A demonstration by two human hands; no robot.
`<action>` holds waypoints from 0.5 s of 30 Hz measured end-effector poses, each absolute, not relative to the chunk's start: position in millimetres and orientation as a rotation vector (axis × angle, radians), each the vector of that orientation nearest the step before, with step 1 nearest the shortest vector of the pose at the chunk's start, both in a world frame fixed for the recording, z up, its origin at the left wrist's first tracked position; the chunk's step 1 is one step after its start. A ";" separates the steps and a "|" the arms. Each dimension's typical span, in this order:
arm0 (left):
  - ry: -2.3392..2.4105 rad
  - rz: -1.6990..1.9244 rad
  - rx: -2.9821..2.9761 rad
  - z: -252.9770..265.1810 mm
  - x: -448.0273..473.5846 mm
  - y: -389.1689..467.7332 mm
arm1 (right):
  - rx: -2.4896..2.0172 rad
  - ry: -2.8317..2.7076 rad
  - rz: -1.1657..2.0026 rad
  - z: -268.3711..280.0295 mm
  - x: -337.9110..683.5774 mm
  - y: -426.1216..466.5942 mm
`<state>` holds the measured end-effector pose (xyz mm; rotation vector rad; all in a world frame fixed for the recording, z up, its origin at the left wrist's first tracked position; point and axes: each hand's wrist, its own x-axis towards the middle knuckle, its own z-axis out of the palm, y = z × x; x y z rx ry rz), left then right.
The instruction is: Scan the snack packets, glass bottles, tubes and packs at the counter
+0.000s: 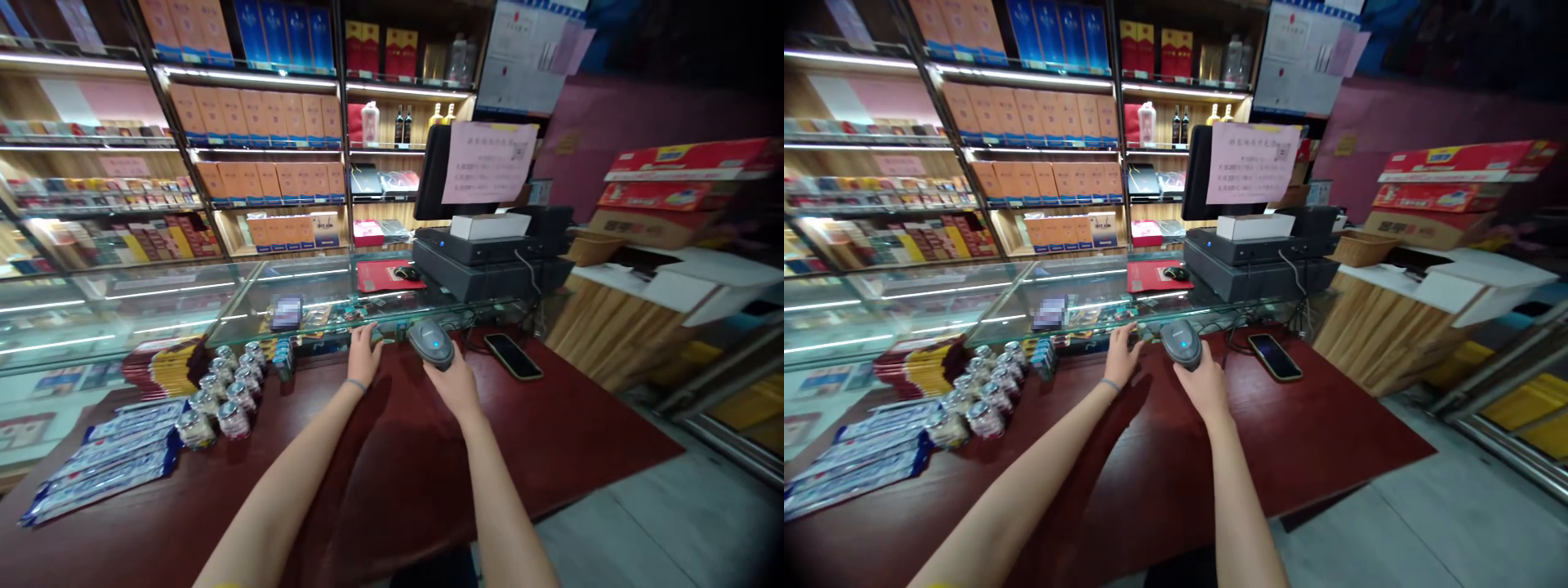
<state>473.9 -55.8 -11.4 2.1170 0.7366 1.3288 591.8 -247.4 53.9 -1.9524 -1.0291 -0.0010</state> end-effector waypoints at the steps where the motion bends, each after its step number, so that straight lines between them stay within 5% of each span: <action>1: 0.740 1.309 2.103 -12.6 486.5 -55.6 | -1.945 -1.038 -0.009 53.7 597.2 -250.5; 15: 0.829 1.238 2.188 -43.0 558.9 -58.2 | -2.212 -1.082 -0.160 49.8 667.4 -278.2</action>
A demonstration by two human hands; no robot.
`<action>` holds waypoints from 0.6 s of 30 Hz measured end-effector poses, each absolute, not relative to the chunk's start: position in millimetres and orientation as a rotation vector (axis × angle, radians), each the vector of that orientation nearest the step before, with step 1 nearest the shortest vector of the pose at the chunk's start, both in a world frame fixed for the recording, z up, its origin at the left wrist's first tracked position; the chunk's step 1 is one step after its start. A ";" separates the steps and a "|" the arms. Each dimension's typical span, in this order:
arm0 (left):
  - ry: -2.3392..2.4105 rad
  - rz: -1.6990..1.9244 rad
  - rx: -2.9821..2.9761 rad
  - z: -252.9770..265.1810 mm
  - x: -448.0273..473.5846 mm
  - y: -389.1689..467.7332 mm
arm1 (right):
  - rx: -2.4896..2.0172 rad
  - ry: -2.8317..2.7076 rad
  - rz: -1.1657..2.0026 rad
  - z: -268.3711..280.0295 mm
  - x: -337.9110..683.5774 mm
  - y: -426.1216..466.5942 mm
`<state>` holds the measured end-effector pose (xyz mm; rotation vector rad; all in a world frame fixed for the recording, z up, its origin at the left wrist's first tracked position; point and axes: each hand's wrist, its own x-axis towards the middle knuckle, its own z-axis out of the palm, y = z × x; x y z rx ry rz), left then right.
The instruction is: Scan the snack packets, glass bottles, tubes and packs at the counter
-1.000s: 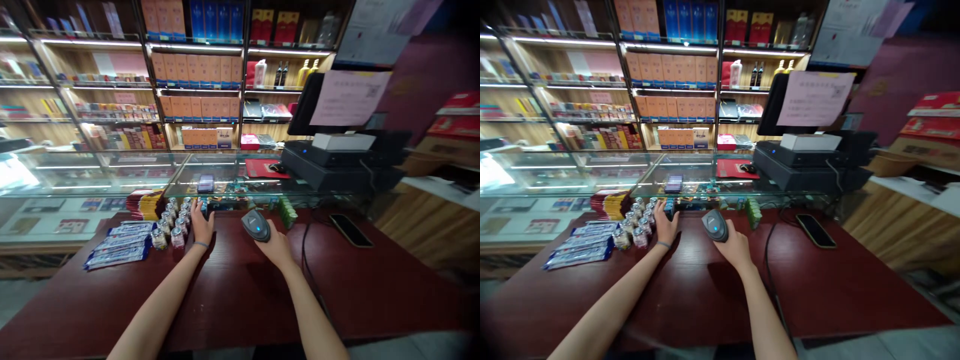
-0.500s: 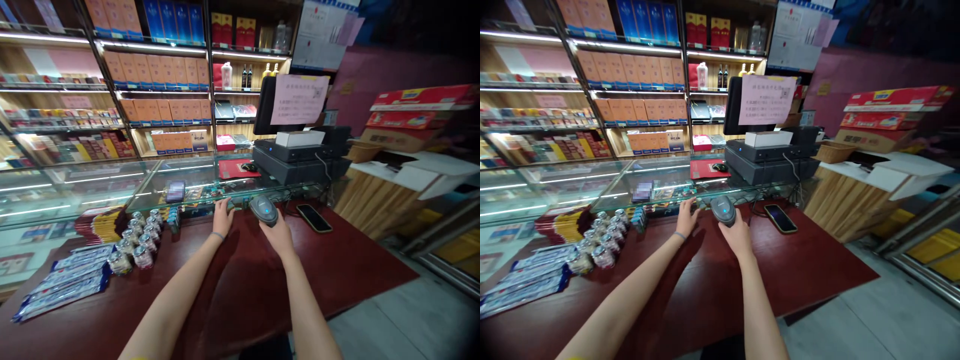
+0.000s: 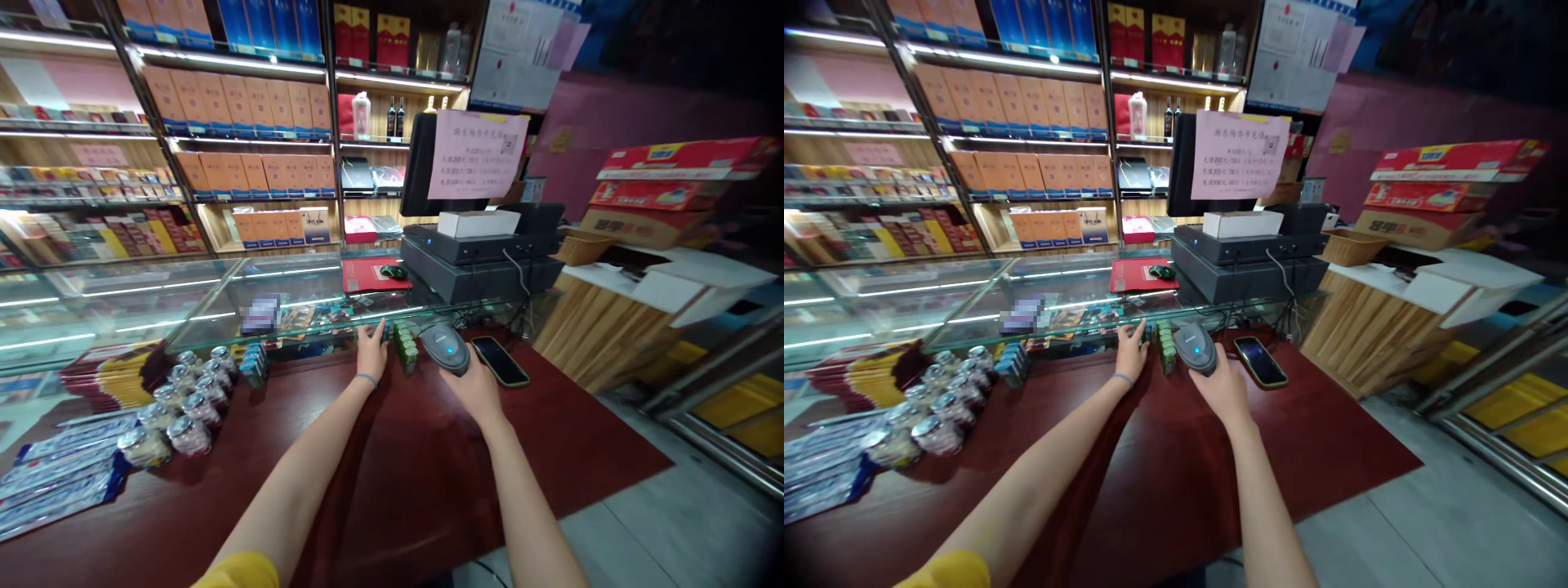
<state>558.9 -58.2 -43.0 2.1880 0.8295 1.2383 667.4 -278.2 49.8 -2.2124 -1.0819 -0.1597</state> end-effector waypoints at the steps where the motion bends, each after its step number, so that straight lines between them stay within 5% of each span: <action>1: 0.822 1.236 2.210 -44.7 558.3 -58.8 | -2.206 -1.083 -0.176 49.7 669.8 -278.2; 18: 0.794 1.279 2.062 -43.5 564.6 -56.3 | -1.935 -1.033 -0.070 59.3 667.3 -253.1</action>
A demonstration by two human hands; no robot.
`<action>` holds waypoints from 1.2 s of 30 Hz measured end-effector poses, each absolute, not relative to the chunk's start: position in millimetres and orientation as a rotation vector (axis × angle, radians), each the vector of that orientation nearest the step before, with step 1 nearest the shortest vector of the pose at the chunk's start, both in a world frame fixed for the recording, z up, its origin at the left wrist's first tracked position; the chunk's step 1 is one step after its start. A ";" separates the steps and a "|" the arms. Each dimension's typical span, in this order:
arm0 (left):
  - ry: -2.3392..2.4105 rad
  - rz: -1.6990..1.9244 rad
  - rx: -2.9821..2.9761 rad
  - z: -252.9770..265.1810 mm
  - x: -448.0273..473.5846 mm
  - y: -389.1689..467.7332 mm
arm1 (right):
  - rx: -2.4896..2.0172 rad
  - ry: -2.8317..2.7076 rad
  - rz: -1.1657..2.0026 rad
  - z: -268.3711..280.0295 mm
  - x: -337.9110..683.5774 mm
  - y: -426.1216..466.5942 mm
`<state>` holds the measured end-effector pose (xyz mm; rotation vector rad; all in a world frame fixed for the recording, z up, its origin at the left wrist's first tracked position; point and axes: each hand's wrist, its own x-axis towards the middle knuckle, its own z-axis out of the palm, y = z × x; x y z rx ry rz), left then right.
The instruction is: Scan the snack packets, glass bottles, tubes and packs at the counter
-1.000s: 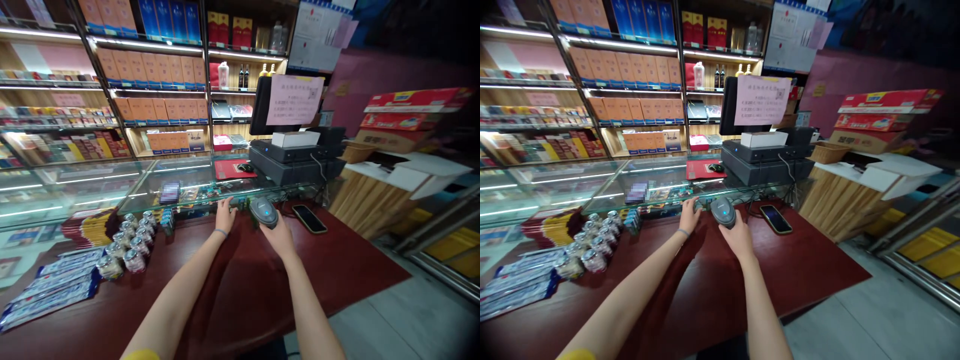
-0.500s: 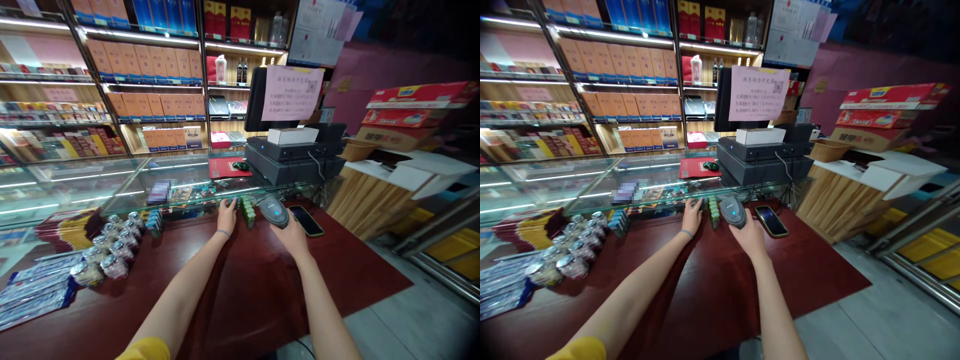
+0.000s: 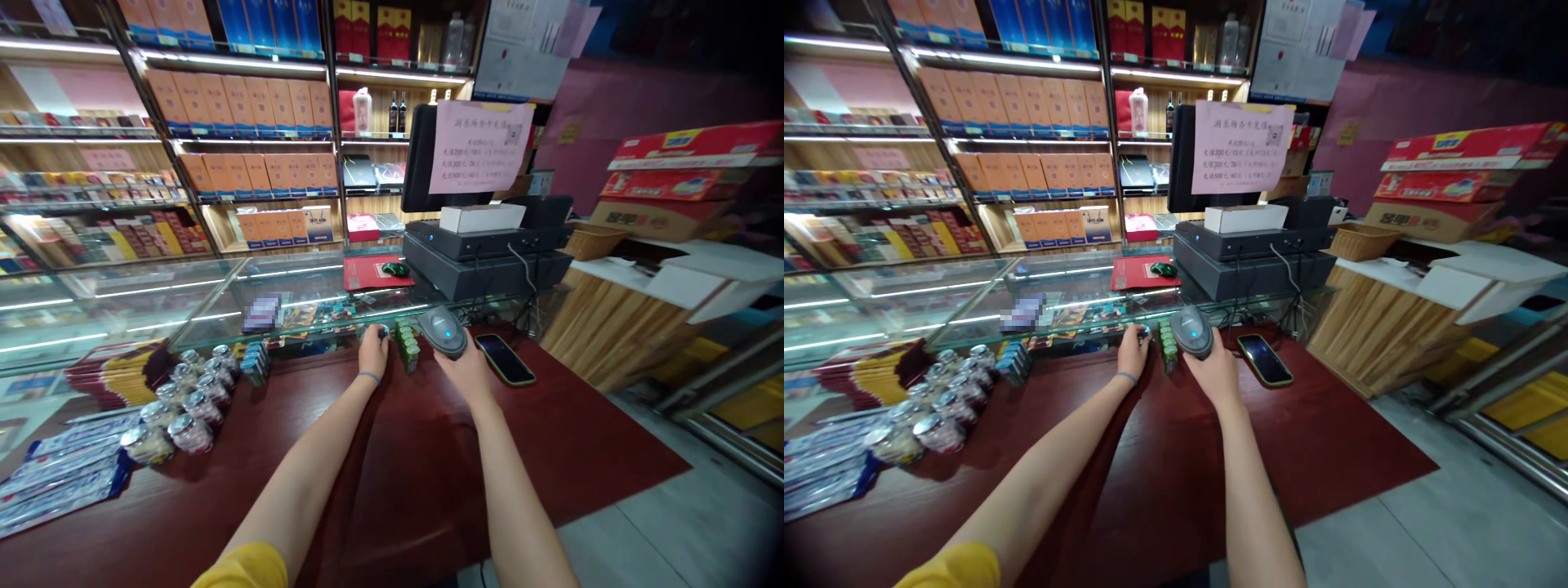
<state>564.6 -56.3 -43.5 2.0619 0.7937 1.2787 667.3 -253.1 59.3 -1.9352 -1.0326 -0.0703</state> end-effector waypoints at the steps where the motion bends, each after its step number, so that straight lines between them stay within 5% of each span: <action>1: 0.785 1.283 2.033 -43.1 564.0 -56.3 | -1.927 -1.034 -0.062 57.5 664.5 -251.6; 21: 0.649 1.059 1.157 1.1 281.7 -81.8 | -1.702 -1.545 0.326 30.7 541.6 -238.5; 36: 0.758 1.238 1.091 -26.4 258.9 -80.0 | -1.695 -2.263 0.215 14.4 495.4 -248.6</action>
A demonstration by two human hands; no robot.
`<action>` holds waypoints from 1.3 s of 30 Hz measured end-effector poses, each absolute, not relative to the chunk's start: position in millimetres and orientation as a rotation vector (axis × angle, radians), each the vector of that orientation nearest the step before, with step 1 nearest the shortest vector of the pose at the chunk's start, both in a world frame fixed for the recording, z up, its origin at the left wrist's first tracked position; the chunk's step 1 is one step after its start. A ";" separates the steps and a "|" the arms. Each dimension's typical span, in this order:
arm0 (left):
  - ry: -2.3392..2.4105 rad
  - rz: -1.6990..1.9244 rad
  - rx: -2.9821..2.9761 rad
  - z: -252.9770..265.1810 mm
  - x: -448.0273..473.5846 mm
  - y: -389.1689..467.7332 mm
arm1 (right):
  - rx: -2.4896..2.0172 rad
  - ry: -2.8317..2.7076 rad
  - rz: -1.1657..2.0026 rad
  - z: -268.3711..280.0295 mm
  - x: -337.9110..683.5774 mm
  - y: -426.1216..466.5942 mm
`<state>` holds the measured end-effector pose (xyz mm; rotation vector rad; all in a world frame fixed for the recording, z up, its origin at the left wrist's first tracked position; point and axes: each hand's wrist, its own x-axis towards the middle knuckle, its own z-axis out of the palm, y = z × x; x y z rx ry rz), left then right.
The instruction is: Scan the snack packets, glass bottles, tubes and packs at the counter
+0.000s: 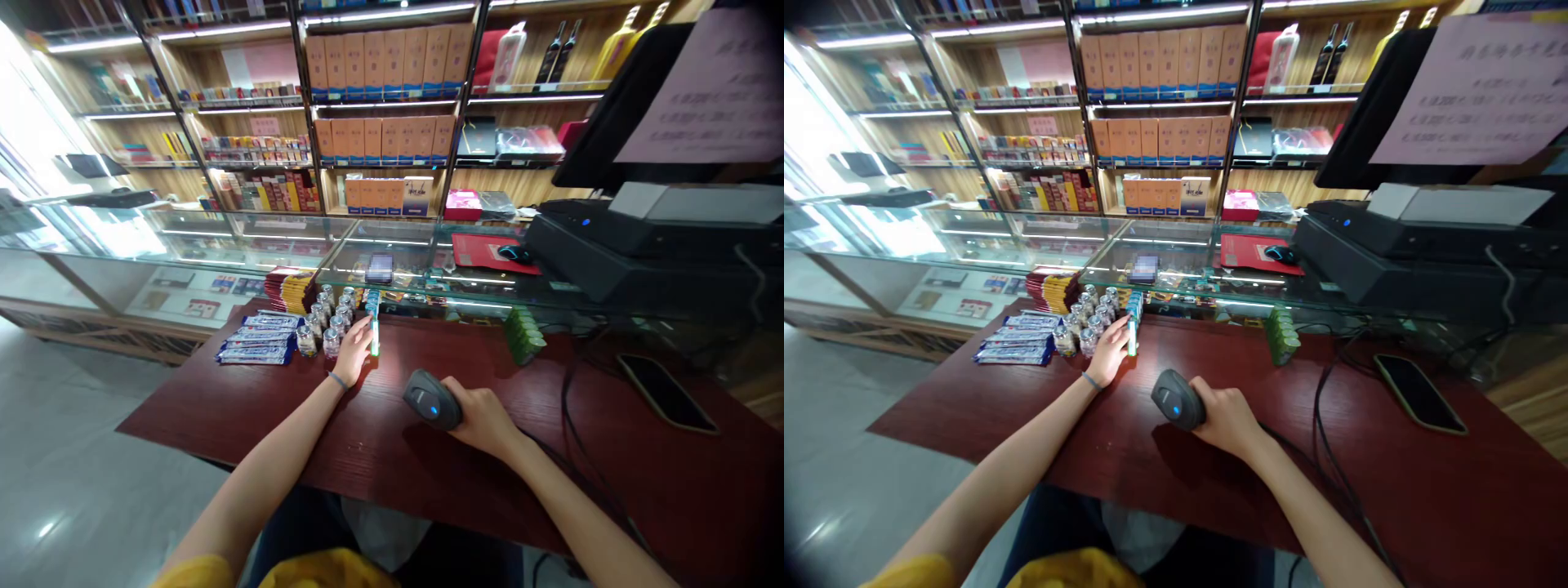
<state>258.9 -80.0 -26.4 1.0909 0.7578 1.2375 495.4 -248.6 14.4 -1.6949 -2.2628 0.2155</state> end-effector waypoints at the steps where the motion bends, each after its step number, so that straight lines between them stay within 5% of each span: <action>1: 0.760 1.228 1.091 -25.9 258.5 -80.0 | -1.689 -2.272 0.219 15.1 495.5 -249.0; 39: 1.398 1.637 1.763 -49.1 281.3 -42.6 | -1.535 -2.036 0.094 7.6 521.1 -245.5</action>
